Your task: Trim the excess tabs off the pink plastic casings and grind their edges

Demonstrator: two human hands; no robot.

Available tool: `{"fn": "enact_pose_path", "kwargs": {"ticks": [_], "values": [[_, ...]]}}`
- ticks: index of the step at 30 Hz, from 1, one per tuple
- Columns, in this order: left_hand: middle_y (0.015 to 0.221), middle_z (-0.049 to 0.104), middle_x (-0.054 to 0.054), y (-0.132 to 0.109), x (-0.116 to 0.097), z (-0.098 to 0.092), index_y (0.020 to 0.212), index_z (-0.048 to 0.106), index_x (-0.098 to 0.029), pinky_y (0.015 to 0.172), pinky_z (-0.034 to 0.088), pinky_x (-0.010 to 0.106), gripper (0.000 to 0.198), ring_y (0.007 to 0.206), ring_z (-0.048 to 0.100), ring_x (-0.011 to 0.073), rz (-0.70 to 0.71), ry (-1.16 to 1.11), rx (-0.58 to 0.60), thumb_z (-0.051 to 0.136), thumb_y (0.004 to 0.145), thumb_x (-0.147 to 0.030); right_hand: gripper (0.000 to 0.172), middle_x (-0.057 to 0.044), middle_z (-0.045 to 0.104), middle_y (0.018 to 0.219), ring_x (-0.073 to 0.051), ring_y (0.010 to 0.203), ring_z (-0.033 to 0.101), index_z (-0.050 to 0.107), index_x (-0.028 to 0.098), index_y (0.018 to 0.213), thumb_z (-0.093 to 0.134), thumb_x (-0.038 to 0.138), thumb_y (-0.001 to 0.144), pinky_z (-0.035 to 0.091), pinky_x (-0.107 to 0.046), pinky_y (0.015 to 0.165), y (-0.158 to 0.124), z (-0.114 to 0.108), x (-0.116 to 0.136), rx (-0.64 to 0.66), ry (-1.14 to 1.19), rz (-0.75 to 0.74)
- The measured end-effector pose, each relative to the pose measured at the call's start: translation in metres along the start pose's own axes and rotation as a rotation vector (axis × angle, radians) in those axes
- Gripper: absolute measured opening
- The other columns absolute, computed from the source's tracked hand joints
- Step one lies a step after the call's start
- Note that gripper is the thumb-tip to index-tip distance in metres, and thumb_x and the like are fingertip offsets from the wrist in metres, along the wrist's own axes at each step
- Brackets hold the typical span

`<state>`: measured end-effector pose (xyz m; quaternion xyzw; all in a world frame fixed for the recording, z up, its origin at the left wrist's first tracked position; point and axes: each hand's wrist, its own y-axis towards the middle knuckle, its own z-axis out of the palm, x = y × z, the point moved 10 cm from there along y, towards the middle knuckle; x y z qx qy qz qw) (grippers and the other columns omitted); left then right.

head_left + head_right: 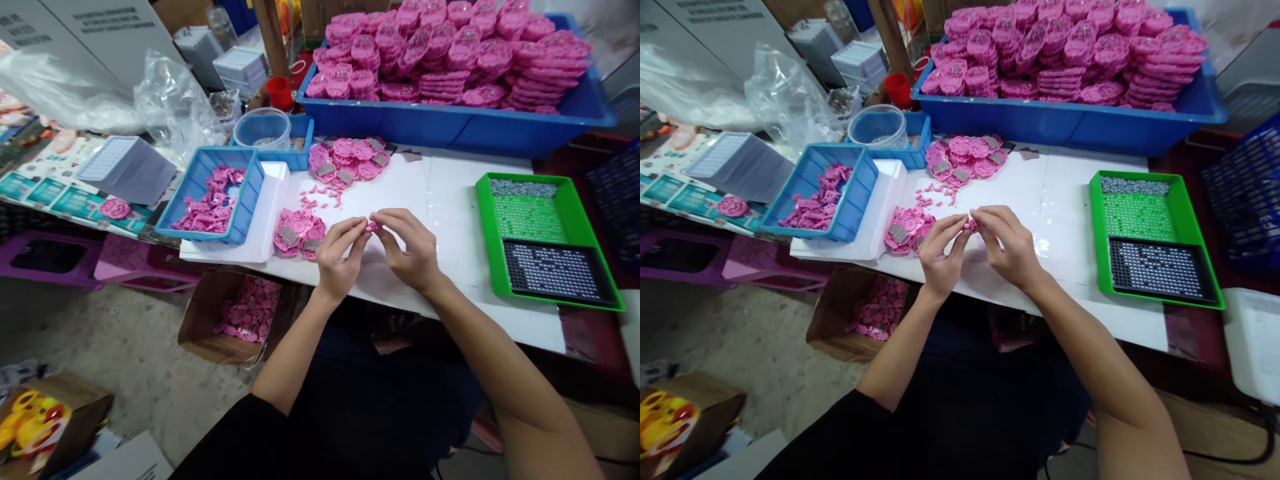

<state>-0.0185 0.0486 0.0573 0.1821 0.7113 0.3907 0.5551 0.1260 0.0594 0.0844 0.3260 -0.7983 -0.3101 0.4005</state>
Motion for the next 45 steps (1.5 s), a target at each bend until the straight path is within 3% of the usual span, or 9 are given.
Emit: {"fn": "enact_pose_path", "kwargs": {"ticks": [10, 17, 20, 23, 27, 37, 42, 45], "values": [[0.109, 0.078, 0.005, -0.001, 0.001, 0.002, 0.116, 0.075, -0.025, 0.096, 0.062, 0.04, 0.018, 0.105, 0.074, 0.0189, -0.049, 0.049, 0.074, 0.065, 0.1, -0.025, 0.017, -0.009, 0.072, 0.114, -0.022, 0.108, 0.069, 0.064, 0.023, 0.116, 0.054, 0.023, 0.103, 0.058, -0.04, 0.096, 0.001, 0.013, -0.013, 0.207, 0.136, 0.21], [0.101, 0.078, 0.004, -0.002, 0.002, 0.001, 0.11, 0.076, -0.024, 0.095, 0.061, 0.04, 0.014, 0.1, 0.075, 0.0189, -0.035, 0.033, 0.071, 0.066, 0.099, -0.025, 0.014, -0.009, 0.069, 0.1, -0.02, 0.094, 0.067, 0.061, 0.021, 0.106, 0.047, 0.016, 0.103, 0.057, -0.036, 0.083, 0.0, 0.014, -0.007, 0.151, 0.083, 0.17], [0.101, 0.078, 0.003, -0.002, 0.003, -0.001, 0.109, 0.077, -0.024, 0.09, 0.063, 0.038, 0.014, 0.097, 0.075, 0.0177, -0.027, 0.032, 0.055, 0.069, 0.098, -0.023, 0.014, -0.008, 0.07, 0.1, -0.019, 0.095, 0.068, 0.062, 0.02, 0.107, 0.05, 0.018, 0.103, 0.058, -0.036, 0.085, -0.001, 0.014, -0.006, 0.144, 0.095, 0.158], [0.101, 0.078, 0.003, -0.002, 0.006, -0.004, 0.11, 0.078, -0.025, 0.087, 0.064, 0.036, 0.015, 0.096, 0.075, 0.0171, -0.045, 0.003, 0.026, 0.071, 0.096, -0.023, 0.018, -0.009, 0.073, 0.112, -0.02, 0.102, 0.071, 0.066, 0.02, 0.117, 0.057, 0.023, 0.102, 0.06, -0.037, 0.092, -0.002, 0.013, -0.015, 0.181, 0.211, 0.262], [0.105, 0.077, 0.002, -0.005, 0.016, -0.008, 0.11, 0.078, -0.027, 0.091, 0.064, 0.037, 0.016, 0.101, 0.075, 0.0169, -0.139, -0.118, -0.002, 0.073, 0.095, -0.024, 0.028, -0.008, 0.075, 0.123, -0.021, 0.109, 0.073, 0.071, 0.02, 0.125, 0.061, 0.027, 0.101, 0.061, -0.035, 0.096, 0.0, 0.009, -0.025, 0.216, 0.353, 0.401], [0.107, 0.076, 0.004, -0.01, 0.034, -0.004, 0.106, 0.079, -0.026, 0.097, 0.061, 0.038, 0.018, 0.105, 0.073, 0.0174, -0.345, -0.228, 0.036, 0.071, 0.097, -0.038, 0.022, -0.005, 0.08, 0.105, -0.02, 0.09, 0.076, 0.079, 0.021, 0.112, 0.064, 0.03, 0.098, 0.061, -0.032, 0.083, 0.005, 0.005, -0.027, 0.295, 0.194, 0.317], [0.112, 0.073, 0.007, -0.017, 0.04, 0.011, 0.119, 0.073, -0.023, 0.092, 0.062, 0.034, 0.031, 0.106, 0.072, 0.0185, -0.385, -0.272, 0.114, 0.076, 0.093, -0.038, 0.019, -0.005, 0.08, 0.099, -0.018, 0.084, 0.074, 0.079, 0.019, 0.104, 0.062, 0.026, 0.097, 0.059, -0.03, 0.078, 0.004, 0.002, -0.034, 0.23, 0.158, 0.374], [0.111, 0.072, 0.008, -0.015, 0.031, 0.013, 0.125, 0.069, -0.021, 0.089, 0.061, 0.034, 0.032, 0.102, 0.071, 0.0182, -0.314, -0.153, 0.117, 0.072, 0.096, -0.035, 0.017, -0.005, 0.08, 0.097, -0.018, 0.083, 0.074, 0.078, 0.018, 0.102, 0.062, 0.024, 0.096, 0.058, -0.031, 0.077, 0.002, 0.001, -0.035, 0.204, 0.172, 0.41]]}}
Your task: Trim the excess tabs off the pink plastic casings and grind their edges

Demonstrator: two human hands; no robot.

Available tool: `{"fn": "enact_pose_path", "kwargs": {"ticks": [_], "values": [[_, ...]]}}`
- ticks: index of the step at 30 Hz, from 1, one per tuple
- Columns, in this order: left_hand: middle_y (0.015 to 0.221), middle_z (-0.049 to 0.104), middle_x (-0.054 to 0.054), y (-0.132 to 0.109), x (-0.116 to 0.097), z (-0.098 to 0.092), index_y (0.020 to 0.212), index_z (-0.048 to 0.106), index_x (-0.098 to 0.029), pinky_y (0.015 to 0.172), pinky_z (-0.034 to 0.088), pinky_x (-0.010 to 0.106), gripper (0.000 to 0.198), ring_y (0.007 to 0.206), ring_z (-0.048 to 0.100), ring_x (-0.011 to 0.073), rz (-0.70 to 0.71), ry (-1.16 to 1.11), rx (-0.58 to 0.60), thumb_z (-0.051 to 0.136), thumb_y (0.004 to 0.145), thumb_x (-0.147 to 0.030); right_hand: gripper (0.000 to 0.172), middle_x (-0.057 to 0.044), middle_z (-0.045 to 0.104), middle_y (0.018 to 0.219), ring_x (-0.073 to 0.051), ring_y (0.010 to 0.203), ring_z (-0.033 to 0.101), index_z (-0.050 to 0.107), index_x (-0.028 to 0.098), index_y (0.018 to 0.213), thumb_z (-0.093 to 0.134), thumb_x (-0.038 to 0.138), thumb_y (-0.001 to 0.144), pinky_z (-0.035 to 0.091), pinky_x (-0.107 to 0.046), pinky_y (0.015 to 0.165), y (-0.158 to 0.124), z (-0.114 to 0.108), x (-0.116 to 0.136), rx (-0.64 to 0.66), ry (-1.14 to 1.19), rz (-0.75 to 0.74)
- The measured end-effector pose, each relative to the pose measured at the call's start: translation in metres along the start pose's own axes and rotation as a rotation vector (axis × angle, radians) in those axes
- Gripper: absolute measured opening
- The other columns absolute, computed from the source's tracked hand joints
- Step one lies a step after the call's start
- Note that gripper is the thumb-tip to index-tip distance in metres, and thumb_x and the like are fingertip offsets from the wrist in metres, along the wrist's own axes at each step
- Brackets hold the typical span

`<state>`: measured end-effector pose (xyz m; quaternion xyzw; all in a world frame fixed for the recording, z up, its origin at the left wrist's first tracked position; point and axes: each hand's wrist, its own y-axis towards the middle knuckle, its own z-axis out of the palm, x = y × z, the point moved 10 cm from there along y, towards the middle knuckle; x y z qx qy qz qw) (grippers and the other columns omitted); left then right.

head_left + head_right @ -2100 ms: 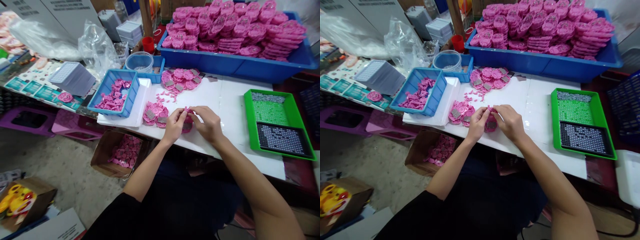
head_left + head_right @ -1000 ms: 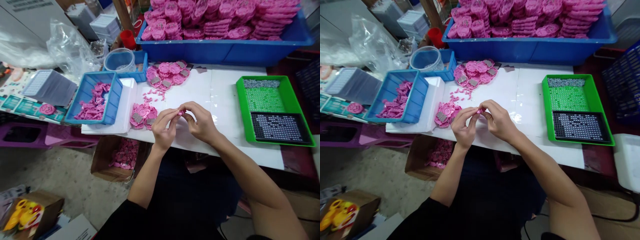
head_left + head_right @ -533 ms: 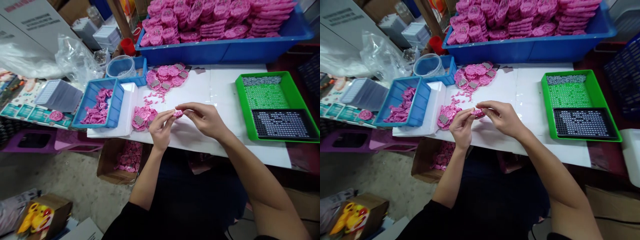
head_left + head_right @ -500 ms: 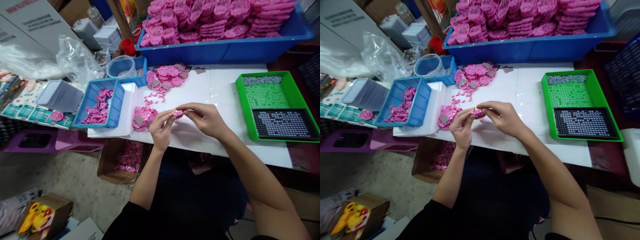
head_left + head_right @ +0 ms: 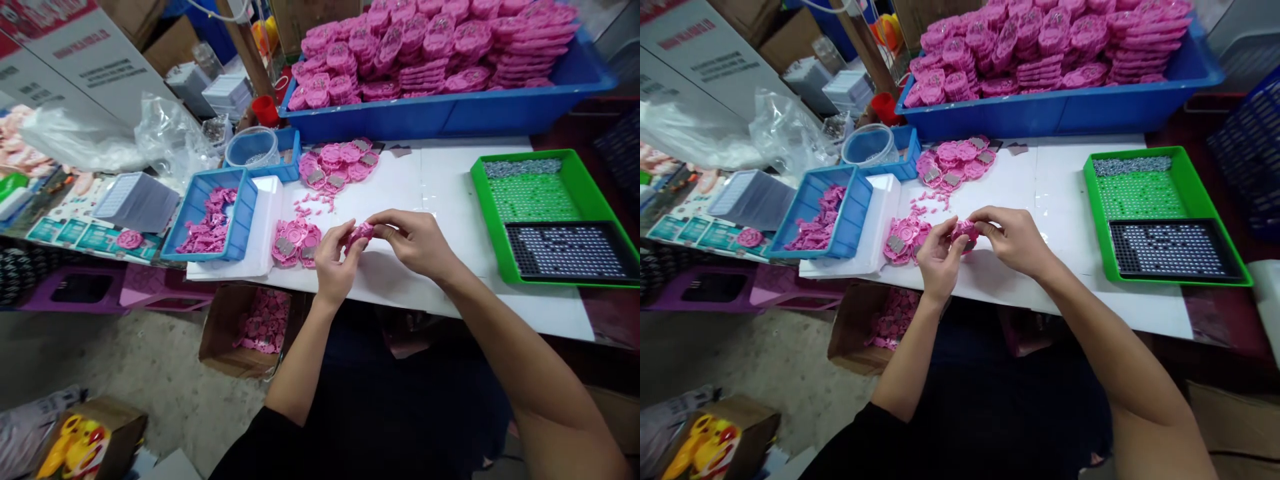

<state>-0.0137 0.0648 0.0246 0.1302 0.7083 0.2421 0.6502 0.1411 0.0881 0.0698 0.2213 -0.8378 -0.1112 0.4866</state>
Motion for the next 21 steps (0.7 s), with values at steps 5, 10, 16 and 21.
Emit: {"fn": "enact_pose_path", "kwargs": {"ticks": [5, 10, 16, 21], "values": [[0.102, 0.072, 0.009, -0.001, -0.036, 0.006, 0.111, 0.067, -0.018, 0.09, 0.059, 0.037, 0.016, 0.098, 0.07, 0.0202, 0.233, 0.292, -0.014, 0.063, 0.1, -0.029, 0.015, -0.005, 0.079, 0.096, -0.019, 0.085, 0.074, 0.077, 0.018, 0.1, 0.065, 0.025, 0.095, 0.059, -0.032, 0.077, -0.003, 0.001, -0.002, -0.039, 0.074, 0.037], [0.094, 0.068, 0.007, -0.003, -0.038, 0.002, 0.105, 0.062, -0.02, 0.084, 0.056, 0.036, 0.012, 0.089, 0.066, 0.0195, 0.232, 0.328, -0.071, 0.063, 0.099, -0.031, 0.019, -0.006, 0.077, 0.094, -0.019, 0.085, 0.073, 0.077, 0.018, 0.099, 0.068, 0.034, 0.094, 0.065, -0.034, 0.08, -0.001, 0.01, -0.009, 0.067, 0.301, 0.138], [0.09, 0.065, 0.005, 0.005, -0.016, 0.009, 0.097, 0.062, -0.02, 0.081, 0.051, 0.033, 0.014, 0.086, 0.062, 0.0188, 0.073, 0.255, 0.0, 0.06, 0.1, -0.033, 0.032, -0.006, 0.076, 0.096, -0.021, 0.09, 0.073, 0.077, 0.017, 0.099, 0.074, 0.048, 0.089, 0.069, -0.04, 0.083, -0.001, 0.02, -0.028, 0.165, 0.427, 0.292], [0.094, 0.07, 0.005, 0.011, 0.007, 0.02, 0.099, 0.067, -0.02, 0.085, 0.05, 0.035, 0.02, 0.09, 0.064, 0.0201, -0.07, 0.258, 0.08, 0.065, 0.098, -0.04, 0.027, -0.007, 0.076, 0.094, -0.019, 0.084, 0.073, 0.076, 0.017, 0.099, 0.07, 0.041, 0.091, 0.068, -0.038, 0.076, 0.002, 0.016, -0.053, 0.161, 0.387, 0.355]]}}
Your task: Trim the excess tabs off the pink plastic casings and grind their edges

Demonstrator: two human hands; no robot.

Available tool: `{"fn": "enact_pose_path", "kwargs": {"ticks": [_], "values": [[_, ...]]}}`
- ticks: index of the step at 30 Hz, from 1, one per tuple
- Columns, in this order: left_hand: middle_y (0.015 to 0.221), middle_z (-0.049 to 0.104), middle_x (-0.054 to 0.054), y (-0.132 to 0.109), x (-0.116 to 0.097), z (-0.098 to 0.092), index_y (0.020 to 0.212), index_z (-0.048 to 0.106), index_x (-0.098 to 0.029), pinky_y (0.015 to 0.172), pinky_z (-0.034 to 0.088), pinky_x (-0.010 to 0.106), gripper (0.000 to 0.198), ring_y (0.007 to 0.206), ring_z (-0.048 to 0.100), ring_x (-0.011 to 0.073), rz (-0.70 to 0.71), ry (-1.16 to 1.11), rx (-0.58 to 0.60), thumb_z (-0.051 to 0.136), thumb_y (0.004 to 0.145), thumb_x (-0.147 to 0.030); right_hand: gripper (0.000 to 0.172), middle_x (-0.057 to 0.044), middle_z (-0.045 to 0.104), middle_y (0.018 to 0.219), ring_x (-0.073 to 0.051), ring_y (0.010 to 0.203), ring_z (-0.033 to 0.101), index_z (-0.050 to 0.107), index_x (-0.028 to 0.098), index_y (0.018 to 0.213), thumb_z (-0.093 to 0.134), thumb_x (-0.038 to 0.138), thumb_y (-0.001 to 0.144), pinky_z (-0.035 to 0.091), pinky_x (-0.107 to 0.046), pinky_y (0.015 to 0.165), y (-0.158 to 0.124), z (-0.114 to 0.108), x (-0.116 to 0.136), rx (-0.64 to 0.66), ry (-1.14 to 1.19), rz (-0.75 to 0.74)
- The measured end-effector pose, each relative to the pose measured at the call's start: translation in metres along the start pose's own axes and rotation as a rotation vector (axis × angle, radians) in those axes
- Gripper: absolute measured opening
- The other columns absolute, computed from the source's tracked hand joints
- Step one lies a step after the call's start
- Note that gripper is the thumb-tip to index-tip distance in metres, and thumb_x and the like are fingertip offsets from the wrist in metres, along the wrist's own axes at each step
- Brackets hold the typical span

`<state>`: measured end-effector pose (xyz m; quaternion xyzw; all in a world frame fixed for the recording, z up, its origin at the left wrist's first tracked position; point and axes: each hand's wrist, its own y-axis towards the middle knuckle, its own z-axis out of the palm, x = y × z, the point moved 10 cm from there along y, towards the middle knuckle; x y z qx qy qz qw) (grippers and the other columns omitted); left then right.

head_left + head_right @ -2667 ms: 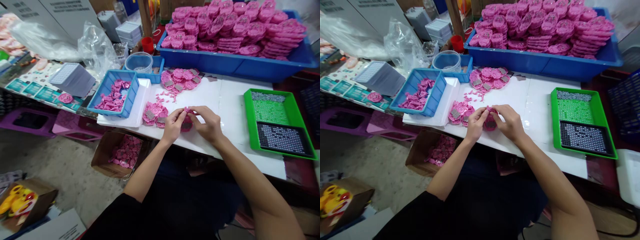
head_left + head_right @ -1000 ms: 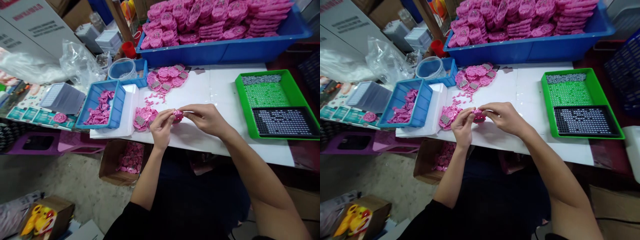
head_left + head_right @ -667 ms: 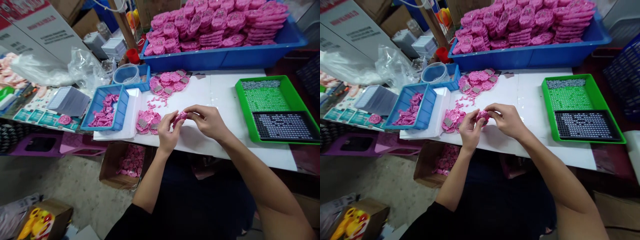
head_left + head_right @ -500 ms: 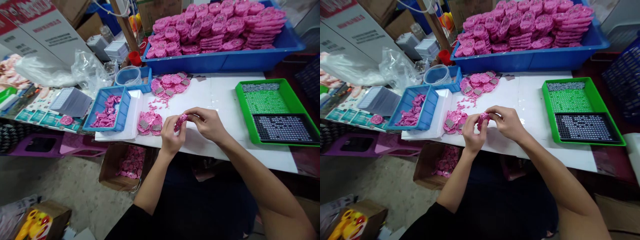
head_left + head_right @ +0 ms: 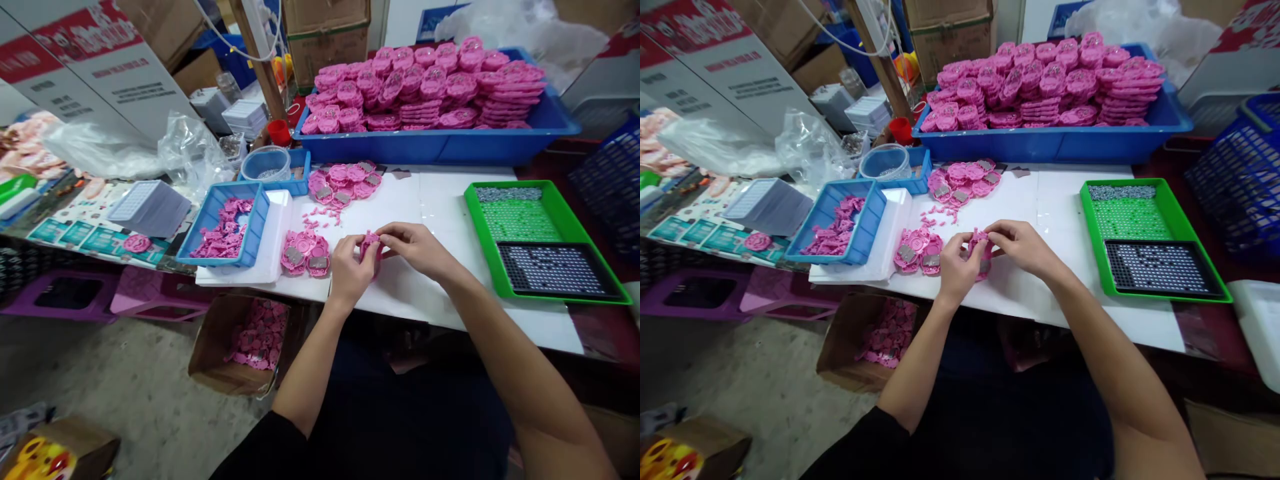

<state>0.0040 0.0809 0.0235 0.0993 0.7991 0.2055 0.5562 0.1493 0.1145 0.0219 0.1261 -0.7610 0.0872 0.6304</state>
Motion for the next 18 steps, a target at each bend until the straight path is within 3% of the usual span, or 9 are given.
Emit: {"fn": "enact_pose_path", "kwargs": {"ticks": [2, 4, 6, 9, 11, 12, 14, 18], "values": [[0.104, 0.072, 0.008, -0.002, 0.003, 0.009, 0.111, 0.068, -0.019, 0.09, 0.052, 0.037, 0.03, 0.097, 0.066, 0.0225, -0.016, 0.011, 0.083, 0.071, 0.094, -0.043, 0.021, -0.007, 0.077, 0.094, -0.02, 0.082, 0.073, 0.076, 0.017, 0.1, 0.066, 0.034, 0.094, 0.065, -0.037, 0.075, 0.006, -0.021, -0.01, -0.051, -0.216, 0.05], [0.114, 0.072, 0.012, -0.006, 0.003, 0.016, 0.122, 0.066, -0.017, 0.096, 0.053, 0.04, 0.04, 0.104, 0.067, 0.0247, -0.006, 0.01, 0.153, 0.073, 0.092, -0.042, 0.018, -0.007, 0.078, 0.095, -0.022, 0.085, 0.073, 0.077, 0.018, 0.098, 0.061, 0.023, 0.094, 0.062, -0.039, 0.081, 0.012, -0.058, -0.016, -0.178, -0.58, 0.127], [0.118, 0.071, 0.013, -0.009, 0.0, 0.022, 0.124, 0.065, -0.016, 0.099, 0.053, 0.041, 0.035, 0.108, 0.067, 0.0247, 0.02, 0.007, 0.204, 0.069, 0.096, -0.037, 0.022, -0.009, 0.078, 0.099, -0.025, 0.092, 0.072, 0.078, 0.019, 0.095, 0.057, 0.015, 0.092, 0.058, -0.043, 0.09, 0.017, -0.099, -0.015, -0.317, -0.879, 0.197], [0.113, 0.073, 0.011, -0.01, -0.003, 0.032, 0.114, 0.068, -0.018, 0.101, 0.054, 0.041, 0.019, 0.108, 0.068, 0.0241, 0.069, 0.053, 0.279, 0.064, 0.099, -0.028, 0.027, -0.016, 0.076, 0.111, -0.03, 0.107, 0.07, 0.076, 0.015, 0.106, 0.052, 0.013, 0.096, 0.053, -0.048, 0.1, 0.023, -0.145, -0.007, -0.475, -1.031, 0.259], [0.109, 0.073, 0.009, -0.008, -0.003, 0.038, 0.108, 0.069, -0.018, 0.101, 0.054, 0.042, 0.013, 0.107, 0.068, 0.0245, 0.084, 0.09, 0.314, 0.064, 0.098, -0.026, 0.026, -0.017, 0.071, 0.121, -0.029, 0.117, 0.066, 0.07, 0.012, 0.119, 0.054, 0.023, 0.101, 0.05, -0.051, 0.106, 0.029, -0.16, 0.002, -0.579, -1.11, 0.269], [0.108, 0.074, 0.009, -0.007, -0.003, 0.04, 0.106, 0.069, -0.019, 0.101, 0.054, 0.043, 0.012, 0.106, 0.068, 0.0247, 0.082, 0.096, 0.32, 0.065, 0.098, -0.026, 0.03, -0.018, 0.068, 0.125, -0.029, 0.12, 0.064, 0.067, 0.01, 0.123, 0.054, 0.027, 0.102, 0.048, -0.052, 0.108, 0.034, -0.158, 0.006, -0.605, -1.147, 0.254], [0.107, 0.074, 0.009, -0.005, -0.001, 0.041, 0.106, 0.069, -0.019, 0.099, 0.055, 0.042, 0.011, 0.105, 0.069, 0.0248, 0.066, 0.079, 0.317, 0.064, 0.098, -0.026, 0.034, -0.019, 0.065, 0.129, -0.027, 0.124, 0.06, 0.065, 0.008, 0.128, 0.052, 0.028, 0.104, 0.044, -0.049, 0.112, 0.055, -0.135, 0.009, -0.541, -1.203, 0.164], [0.107, 0.073, 0.011, -0.002, 0.001, 0.036, 0.109, 0.069, -0.018, 0.095, 0.057, 0.039, 0.014, 0.1, 0.07, 0.0228, 0.026, -0.018, 0.274, 0.06, 0.099, -0.022, 0.038, -0.02, 0.062, 0.138, -0.029, 0.129, 0.052, 0.067, 0.009, 0.131, 0.051, 0.02, 0.098, 0.038, -0.042, 0.115, 0.107, -0.045, 0.005, -0.215, -1.248, -0.136]]}}
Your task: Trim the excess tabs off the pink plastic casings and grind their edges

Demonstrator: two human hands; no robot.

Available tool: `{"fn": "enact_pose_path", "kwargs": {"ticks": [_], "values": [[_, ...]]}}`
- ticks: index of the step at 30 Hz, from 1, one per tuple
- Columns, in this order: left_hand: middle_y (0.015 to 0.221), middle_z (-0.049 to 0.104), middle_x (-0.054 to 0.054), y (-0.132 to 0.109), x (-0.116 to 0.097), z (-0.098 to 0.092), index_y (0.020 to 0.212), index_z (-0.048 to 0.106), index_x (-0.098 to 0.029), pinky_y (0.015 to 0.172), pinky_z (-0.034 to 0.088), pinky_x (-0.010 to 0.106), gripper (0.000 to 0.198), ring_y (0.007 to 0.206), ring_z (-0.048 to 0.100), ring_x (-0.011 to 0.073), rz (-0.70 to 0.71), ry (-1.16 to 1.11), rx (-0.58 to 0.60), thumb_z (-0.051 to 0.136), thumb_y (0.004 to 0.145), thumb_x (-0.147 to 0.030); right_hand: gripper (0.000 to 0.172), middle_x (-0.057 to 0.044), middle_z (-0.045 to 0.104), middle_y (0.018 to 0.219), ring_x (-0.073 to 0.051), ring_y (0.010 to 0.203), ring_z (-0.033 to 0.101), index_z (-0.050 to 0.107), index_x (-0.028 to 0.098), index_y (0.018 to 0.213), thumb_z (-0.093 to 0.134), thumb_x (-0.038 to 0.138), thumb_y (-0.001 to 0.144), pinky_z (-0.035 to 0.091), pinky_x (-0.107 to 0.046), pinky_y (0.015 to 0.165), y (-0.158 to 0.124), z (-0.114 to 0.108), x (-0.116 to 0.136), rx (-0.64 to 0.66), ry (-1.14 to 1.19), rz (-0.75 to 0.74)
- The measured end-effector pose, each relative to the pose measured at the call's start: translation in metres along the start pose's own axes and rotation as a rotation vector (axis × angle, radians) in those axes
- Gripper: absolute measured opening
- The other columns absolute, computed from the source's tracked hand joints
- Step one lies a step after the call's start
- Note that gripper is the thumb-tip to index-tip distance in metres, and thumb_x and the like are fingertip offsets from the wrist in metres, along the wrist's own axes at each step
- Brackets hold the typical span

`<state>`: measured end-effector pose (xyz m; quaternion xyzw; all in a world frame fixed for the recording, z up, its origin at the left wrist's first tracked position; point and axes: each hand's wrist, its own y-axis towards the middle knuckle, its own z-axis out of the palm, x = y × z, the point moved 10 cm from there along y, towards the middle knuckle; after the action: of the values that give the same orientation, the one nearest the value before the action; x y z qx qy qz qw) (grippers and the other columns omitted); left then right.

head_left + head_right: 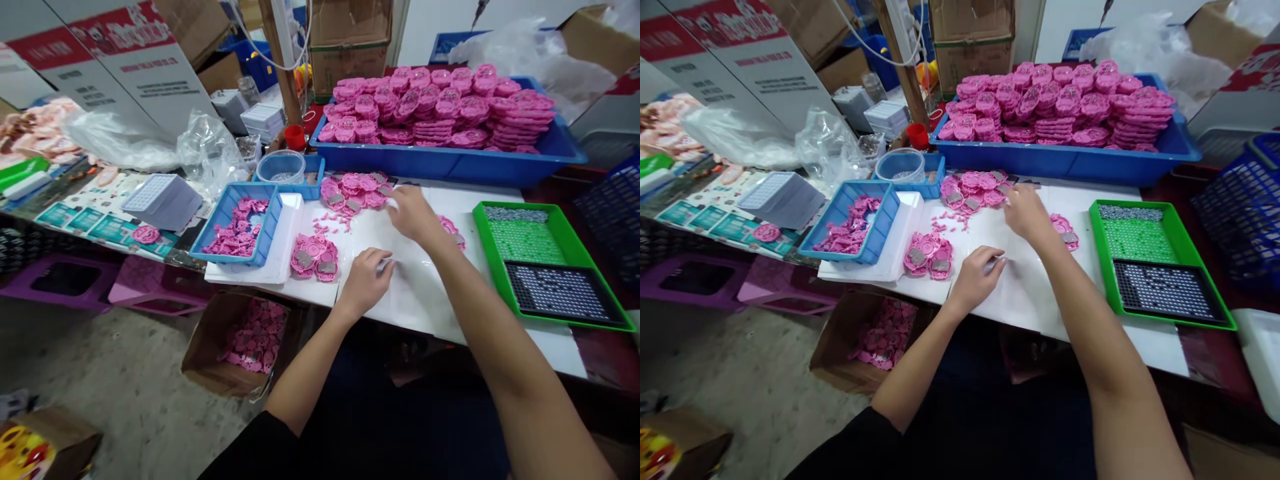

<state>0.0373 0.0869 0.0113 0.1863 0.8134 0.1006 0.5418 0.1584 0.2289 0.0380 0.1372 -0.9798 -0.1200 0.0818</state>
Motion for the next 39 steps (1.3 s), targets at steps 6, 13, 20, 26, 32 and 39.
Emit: {"fn": "enact_pose_path", "kwargs": {"ticks": [6, 13, 20, 26, 32, 39], "values": [[0.111, 0.073, 0.011, -0.002, 0.004, -0.015, 0.114, 0.068, -0.018, 0.086, 0.058, 0.034, 0.019, 0.095, 0.07, 0.0189, -0.081, -0.157, -0.113, 0.059, 0.098, -0.021, 0.038, -0.026, 0.06, 0.137, -0.036, 0.13, 0.047, 0.071, 0.005, 0.118, 0.041, 0.021, 0.102, 0.035, -0.052, 0.113, 0.009, 0.007, 0.042, -0.096, -0.014, -0.193], [0.146, 0.056, 0.015, -0.009, 0.023, -0.029, 0.147, 0.046, -0.025, 0.1, 0.058, 0.039, 0.056, 0.12, 0.065, 0.023, -0.245, -0.44, -0.309, 0.068, 0.096, -0.033, 0.04, -0.014, 0.073, 0.095, -0.026, 0.093, 0.064, 0.072, 0.015, 0.089, 0.049, 0.044, 0.103, 0.047, -0.04, 0.089, -0.026, -0.055, 0.055, -0.194, 0.326, -0.077], [0.14, 0.06, 0.013, -0.016, 0.036, -0.035, 0.149, 0.043, -0.026, 0.089, 0.061, 0.034, 0.058, 0.108, 0.072, 0.0209, -0.337, -0.605, -0.382, 0.066, 0.098, -0.042, 0.052, -0.005, 0.067, 0.073, -0.015, 0.065, 0.059, 0.067, 0.016, 0.077, 0.061, 0.065, 0.092, 0.045, -0.028, 0.062, -0.036, -0.016, 0.096, 0.372, 0.881, -0.068], [0.102, 0.07, 0.005, -0.02, 0.038, -0.036, 0.149, 0.042, -0.027, 0.062, 0.058, 0.026, 0.063, 0.065, 0.069, 0.012, -0.38, -0.722, -0.413, 0.07, 0.094, -0.041, 0.031, -0.011, 0.07, 0.097, -0.02, 0.084, 0.062, 0.076, 0.017, 0.104, 0.057, 0.041, 0.098, 0.05, -0.035, 0.079, -0.019, 0.002, 0.073, 0.038, 0.687, -0.222], [0.081, 0.066, -0.001, -0.02, 0.032, -0.037, 0.117, 0.057, -0.021, 0.049, 0.051, 0.021, 0.043, 0.051, 0.064, 0.0099, -0.401, -0.747, -0.386, 0.064, 0.095, -0.057, 0.026, -0.015, 0.062, 0.1, -0.022, 0.086, 0.052, 0.076, 0.014, 0.101, 0.051, 0.024, 0.098, 0.04, -0.034, 0.075, -0.027, 0.022, 0.106, 0.131, 0.365, -0.504], [0.08, 0.064, -0.003, -0.02, 0.034, -0.037, 0.108, 0.053, -0.022, 0.056, 0.058, 0.024, 0.036, 0.055, 0.067, 0.0113, -0.406, -0.698, -0.374, 0.06, 0.098, -0.055, 0.019, -0.012, 0.062, 0.093, -0.02, 0.085, 0.051, 0.066, 0.015, 0.09, 0.049, 0.02, 0.098, 0.044, -0.034, 0.081, -0.023, 0.011, 0.1, 0.08, 0.421, -0.44]]}}
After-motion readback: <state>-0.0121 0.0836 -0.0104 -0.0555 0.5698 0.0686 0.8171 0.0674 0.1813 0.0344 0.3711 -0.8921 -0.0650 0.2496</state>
